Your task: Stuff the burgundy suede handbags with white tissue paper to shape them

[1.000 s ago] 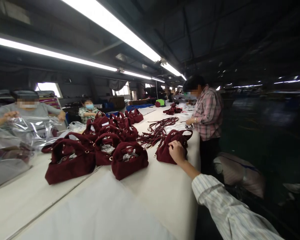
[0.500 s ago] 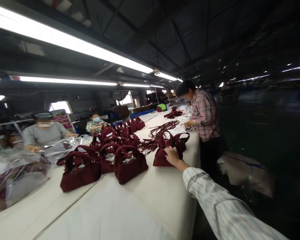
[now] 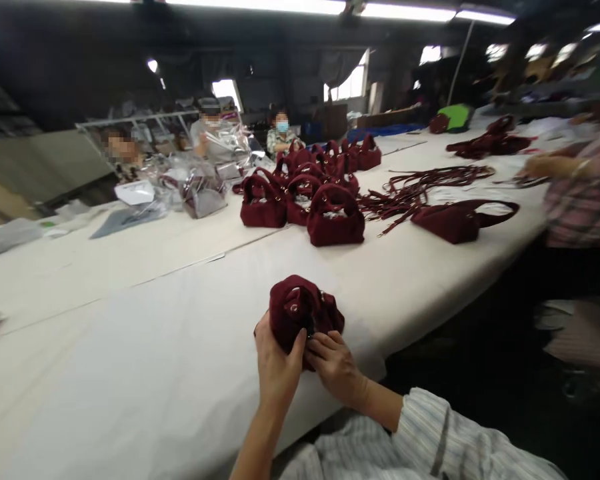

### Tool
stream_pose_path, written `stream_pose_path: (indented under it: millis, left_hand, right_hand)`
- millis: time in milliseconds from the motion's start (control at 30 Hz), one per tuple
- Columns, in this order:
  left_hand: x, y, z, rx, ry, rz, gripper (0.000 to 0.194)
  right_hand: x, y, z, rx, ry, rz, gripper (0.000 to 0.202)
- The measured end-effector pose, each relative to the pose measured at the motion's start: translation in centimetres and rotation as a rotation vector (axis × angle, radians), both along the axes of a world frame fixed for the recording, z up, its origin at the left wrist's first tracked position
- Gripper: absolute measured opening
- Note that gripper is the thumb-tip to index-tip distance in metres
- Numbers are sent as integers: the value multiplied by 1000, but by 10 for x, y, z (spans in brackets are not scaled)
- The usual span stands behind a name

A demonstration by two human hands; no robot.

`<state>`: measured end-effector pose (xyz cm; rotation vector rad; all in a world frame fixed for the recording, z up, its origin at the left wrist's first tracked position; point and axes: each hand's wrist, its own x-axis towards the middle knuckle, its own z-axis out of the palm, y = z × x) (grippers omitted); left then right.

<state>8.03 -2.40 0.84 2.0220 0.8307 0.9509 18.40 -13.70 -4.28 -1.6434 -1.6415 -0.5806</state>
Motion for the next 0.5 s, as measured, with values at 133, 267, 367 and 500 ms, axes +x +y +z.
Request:
stream_pose_path:
  millis: [133,267,367,500]
  left_hand:
    - [-8,10,-22,148,131,113,42]
    - [-1,18,-21,312,92,194,28]
    - [26,16,-6,360,-57,119,25]
    - [84,5,19,207,-189,-162,32]
  right_hand:
    - [-12,-3,-22,-156,81,-28,29]
    - [17,-16,2,-229,44,-35,41]
    - [53,-27,34,-173,-1,-108,25]
    - [115,-52,80,-101,-128,-372,12]
